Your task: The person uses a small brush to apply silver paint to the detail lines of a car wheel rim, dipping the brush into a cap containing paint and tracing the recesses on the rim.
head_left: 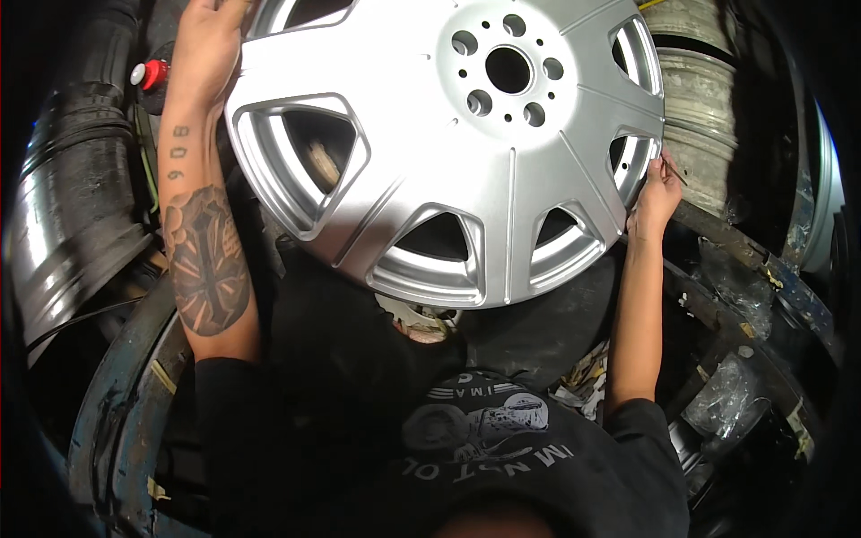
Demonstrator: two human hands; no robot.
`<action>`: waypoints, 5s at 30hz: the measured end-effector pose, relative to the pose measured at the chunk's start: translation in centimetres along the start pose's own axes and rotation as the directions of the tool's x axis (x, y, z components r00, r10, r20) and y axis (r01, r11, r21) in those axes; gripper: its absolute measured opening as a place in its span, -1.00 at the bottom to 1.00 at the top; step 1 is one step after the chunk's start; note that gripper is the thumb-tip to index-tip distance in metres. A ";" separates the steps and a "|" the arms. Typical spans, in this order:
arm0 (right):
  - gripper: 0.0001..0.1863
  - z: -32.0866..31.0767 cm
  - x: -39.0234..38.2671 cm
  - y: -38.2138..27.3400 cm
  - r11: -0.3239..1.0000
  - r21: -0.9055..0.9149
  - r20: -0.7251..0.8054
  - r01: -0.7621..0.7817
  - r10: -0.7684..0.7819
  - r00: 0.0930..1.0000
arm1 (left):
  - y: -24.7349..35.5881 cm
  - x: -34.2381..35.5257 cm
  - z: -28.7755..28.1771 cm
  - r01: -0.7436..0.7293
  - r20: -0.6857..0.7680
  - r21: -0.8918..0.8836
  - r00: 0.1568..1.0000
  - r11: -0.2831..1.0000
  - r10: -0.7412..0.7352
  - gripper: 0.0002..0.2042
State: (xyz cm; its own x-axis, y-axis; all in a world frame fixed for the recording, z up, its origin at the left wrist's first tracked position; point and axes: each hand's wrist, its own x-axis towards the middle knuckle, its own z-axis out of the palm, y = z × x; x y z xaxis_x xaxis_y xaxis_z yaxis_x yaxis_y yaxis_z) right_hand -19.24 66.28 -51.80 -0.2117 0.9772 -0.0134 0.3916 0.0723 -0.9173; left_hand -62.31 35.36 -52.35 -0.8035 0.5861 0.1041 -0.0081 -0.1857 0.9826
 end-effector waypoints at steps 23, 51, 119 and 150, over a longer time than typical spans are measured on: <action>-0.55 0.0 4.3 -0.1 0.897 -0.425 0.037 0.124 -0.120 0.992 | 0.4 -16.2 -2.8 0.238 -0.309 0.147 0.933 0.960 -0.184 -0.43; -0.55 2.0 12.0 -0.1 0.712 -0.474 0.307 0.517 -0.417 0.856 | 3.9 -21.9 -3.0 0.328 -0.220 0.679 0.944 0.657 -0.244 -0.42; -0.87 17.2 -23.0 -12.9 0.868 0.247 0.728 0.431 -0.460 0.509 | 1.8 -18.3 -0.8 -0.081 -0.039 0.542 0.992 0.837 0.121 -0.28; -0.86 16.1 -23.1 -12.4 0.852 0.313 0.634 0.419 -0.516 0.576 | 1.2 -18.7 -1.3 -0.094 -0.019 0.559 0.992 0.824 0.127 -0.34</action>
State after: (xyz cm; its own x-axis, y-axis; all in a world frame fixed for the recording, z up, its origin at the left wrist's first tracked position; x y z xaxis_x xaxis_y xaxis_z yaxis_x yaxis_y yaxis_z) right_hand -33.61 39.58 -46.55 -0.8917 0.3990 0.2136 -0.0353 0.4091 -0.9118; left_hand -48.09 23.12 -53.32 -0.8095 0.5424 0.2247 0.4016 0.2324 0.8859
